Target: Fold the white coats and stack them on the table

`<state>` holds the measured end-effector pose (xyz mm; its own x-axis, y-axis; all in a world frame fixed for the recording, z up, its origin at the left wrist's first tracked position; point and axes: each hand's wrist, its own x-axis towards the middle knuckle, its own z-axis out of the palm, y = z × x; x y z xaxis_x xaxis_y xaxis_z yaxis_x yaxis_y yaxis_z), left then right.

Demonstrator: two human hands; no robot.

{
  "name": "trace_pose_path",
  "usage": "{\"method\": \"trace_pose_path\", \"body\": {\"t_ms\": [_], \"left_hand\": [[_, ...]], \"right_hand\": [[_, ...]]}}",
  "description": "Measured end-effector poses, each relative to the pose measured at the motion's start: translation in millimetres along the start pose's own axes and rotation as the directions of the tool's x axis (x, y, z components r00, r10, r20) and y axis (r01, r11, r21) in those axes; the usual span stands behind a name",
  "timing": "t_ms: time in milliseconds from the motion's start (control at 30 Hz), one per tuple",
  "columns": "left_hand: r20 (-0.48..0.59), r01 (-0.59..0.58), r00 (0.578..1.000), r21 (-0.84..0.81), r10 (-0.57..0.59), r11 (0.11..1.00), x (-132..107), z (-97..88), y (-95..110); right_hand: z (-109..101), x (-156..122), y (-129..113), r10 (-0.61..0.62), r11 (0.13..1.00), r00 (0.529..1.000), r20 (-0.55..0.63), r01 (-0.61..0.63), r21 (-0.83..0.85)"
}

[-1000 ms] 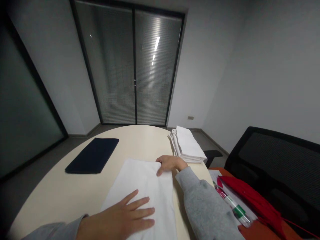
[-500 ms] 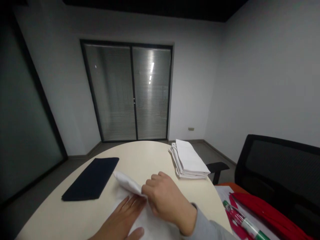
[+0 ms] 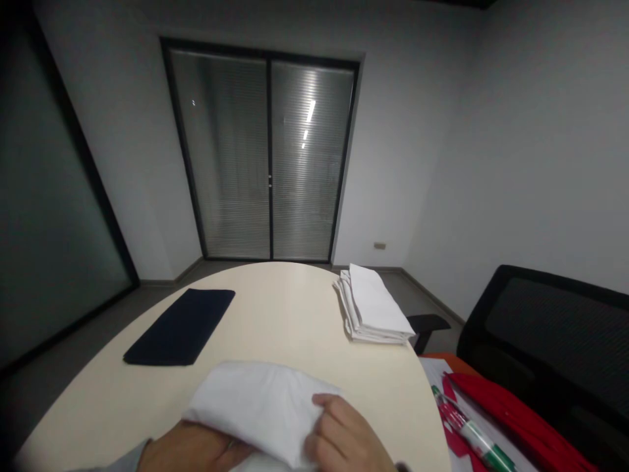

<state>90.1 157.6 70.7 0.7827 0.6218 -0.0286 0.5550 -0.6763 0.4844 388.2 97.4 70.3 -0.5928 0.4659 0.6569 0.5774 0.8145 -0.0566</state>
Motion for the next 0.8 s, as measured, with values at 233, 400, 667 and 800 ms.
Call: {"method": "trace_pose_path", "body": {"t_ms": [233,400,667,800], "left_hand": [[-0.093,-0.071,0.990,0.310,0.105,0.948,2.7,1.3,-5.7],[-0.120,-0.158,0.963,0.467,0.239,0.870,6.3,2.8,-16.6],[-0.130,-0.211,0.914,0.657,0.385,0.724,6.8,13.8,-33.8],[-0.105,-0.191,0.944,0.598,0.312,0.778,10.9,-1.0,-15.9]], "right_hand": [[23.9,7.8,59.3,0.860,0.453,0.510,-0.009,-0.756,0.473],[46.1,20.7,103.0,0.871,0.437,0.490,0.031,-0.803,0.406],[32.9,61.7,34.0,0.496,0.862,0.854,0.156,-0.462,-0.210],[44.3,64.2,20.2,0.384,0.913,0.802,0.458,-0.403,-0.060]]}}
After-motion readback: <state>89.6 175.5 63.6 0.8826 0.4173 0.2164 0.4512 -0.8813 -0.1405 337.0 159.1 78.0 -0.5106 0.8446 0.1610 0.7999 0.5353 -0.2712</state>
